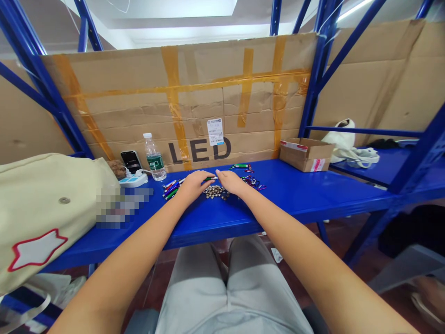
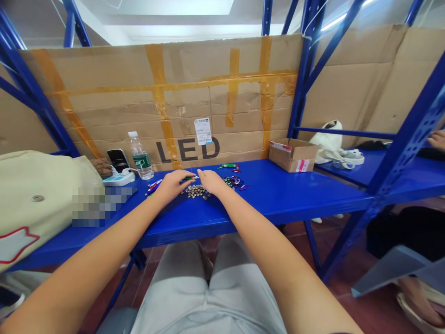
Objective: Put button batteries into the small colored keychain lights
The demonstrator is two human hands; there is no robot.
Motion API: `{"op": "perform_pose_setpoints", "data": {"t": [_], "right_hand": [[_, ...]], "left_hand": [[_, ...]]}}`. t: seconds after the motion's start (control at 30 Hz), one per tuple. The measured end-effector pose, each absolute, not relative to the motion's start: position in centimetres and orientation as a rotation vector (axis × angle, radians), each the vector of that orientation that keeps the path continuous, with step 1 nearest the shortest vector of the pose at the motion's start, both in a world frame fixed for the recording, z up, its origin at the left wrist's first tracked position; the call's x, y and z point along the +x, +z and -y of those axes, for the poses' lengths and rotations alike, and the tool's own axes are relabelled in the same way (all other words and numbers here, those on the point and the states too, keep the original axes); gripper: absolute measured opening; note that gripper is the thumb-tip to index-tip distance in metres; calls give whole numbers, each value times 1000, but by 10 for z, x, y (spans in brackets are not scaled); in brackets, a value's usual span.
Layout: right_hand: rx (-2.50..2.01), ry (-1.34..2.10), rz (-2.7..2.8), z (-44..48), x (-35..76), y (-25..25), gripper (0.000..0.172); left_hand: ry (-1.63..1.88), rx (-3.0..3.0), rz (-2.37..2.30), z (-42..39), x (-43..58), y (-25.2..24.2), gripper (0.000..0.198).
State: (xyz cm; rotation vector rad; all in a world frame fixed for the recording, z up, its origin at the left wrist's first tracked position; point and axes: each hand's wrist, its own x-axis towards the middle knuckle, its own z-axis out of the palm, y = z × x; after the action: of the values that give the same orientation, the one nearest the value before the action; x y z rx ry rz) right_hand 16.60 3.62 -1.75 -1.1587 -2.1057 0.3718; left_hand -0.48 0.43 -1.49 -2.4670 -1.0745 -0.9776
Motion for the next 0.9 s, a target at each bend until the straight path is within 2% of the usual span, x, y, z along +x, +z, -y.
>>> {"op": "perform_pose_setpoints", "data": {"t": [0.1,0.33,0.6,0.77,0.9], "right_hand": [[-1056,477,2058,-36,166,-18,49],[-1031,500,2038,-37,163,-18,40],[-1072,416,2034,-33,163,-16,34],[-1025,156,2124,-31,164,-16,29],[-878,44,2178,-31,164,-17,27]], "left_hand": [[-988,-2425,1096,-4,-4,-14,17],[-1052,-2482,1047,0,-1,-10,19],[-1184,-2655,1423,2,1,-12,30],[-1600,-2999,1913,4,0,-9,35],[-1874,-3125,2086,6,-5,-8,39]]}}
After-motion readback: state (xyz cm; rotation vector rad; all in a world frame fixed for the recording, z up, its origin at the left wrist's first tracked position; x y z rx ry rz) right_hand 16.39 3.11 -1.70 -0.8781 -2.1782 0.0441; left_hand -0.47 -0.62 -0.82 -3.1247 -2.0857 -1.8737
